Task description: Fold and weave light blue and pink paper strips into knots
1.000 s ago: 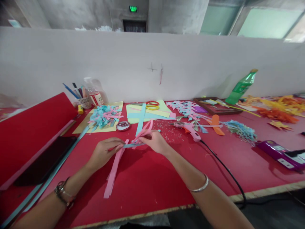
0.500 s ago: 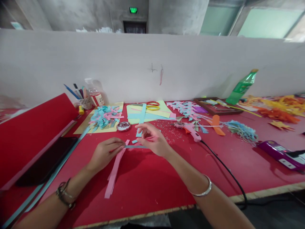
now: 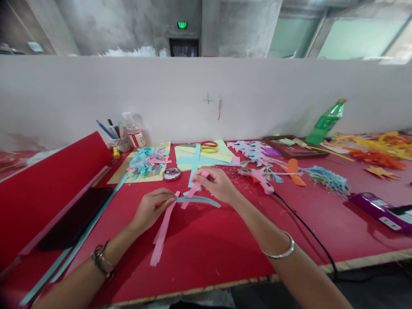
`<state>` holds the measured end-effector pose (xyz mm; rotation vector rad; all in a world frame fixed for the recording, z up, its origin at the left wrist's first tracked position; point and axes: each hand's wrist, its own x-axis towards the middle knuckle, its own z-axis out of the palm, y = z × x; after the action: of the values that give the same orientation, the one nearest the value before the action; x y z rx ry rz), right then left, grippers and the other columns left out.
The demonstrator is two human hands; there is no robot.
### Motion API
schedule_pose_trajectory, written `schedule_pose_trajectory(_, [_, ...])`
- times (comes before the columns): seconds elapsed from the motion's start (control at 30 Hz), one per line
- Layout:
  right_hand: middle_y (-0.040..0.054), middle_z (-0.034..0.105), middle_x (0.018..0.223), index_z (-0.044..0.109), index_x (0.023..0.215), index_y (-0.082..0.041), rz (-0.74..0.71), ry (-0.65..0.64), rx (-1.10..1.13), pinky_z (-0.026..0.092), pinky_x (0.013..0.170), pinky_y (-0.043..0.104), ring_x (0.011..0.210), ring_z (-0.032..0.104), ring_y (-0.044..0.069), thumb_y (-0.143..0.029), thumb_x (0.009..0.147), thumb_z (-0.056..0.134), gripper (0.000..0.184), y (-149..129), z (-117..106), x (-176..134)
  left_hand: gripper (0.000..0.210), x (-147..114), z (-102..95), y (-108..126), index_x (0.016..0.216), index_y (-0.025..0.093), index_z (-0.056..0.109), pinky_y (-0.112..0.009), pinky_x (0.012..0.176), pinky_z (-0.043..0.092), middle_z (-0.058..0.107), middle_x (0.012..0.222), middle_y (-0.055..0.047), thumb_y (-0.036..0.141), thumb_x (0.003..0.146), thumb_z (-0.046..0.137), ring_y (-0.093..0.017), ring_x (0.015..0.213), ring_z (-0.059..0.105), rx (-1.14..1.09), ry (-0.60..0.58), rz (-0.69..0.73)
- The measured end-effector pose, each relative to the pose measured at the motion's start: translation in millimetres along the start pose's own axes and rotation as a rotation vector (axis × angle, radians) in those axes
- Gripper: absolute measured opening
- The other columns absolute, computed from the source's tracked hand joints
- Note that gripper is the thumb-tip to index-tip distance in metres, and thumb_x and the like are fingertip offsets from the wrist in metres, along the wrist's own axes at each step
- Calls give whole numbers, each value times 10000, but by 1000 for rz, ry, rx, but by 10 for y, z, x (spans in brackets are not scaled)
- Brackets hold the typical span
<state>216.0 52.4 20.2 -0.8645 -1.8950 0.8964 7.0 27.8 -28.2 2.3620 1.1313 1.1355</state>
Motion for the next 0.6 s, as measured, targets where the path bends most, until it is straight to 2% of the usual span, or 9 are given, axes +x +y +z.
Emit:
schedule_pose_trajectory(0.13, [30,580,735,589,751,-162,-38,-110,-98,407,535,198,588,522,88,-328,773,419,239,-121,-3,41,170,14,-15,41,780,160,601,-198,657,426,587,798,-41,228,779,444,-104,737,541,-54,-5,19])
schedule_pose_trajectory(0.3, [33,594,737,620,757,-162,-108,-320,-168,402,566,197,642,525,92,-304,774,427,240,-287,-37,68,168,5,-35,65,807,160,596,-214,692,423,572,836,-46,217,781,440,-111,781,531,-56,-10,67])
schedule_pose_trajectory(0.47, [35,587,768,616,785,-173,-150,-247,-235,401,587,217,671,524,101,-271,754,464,184,-446,-158,84,176,-20,-58,71,815,166,598,-222,708,422,565,846,-44,218,783,433,-115,785,529,-5,2,97])
schedule_pose_trajectory(0.6, [25,588,754,618,806,-185,-195,-240,-341,394,611,226,696,519,108,-251,747,476,167,-500,-192,72,177,-26,-62,87,813,168,598,-221,694,426,565,835,-44,216,783,430,-115,769,529,0,18,133])
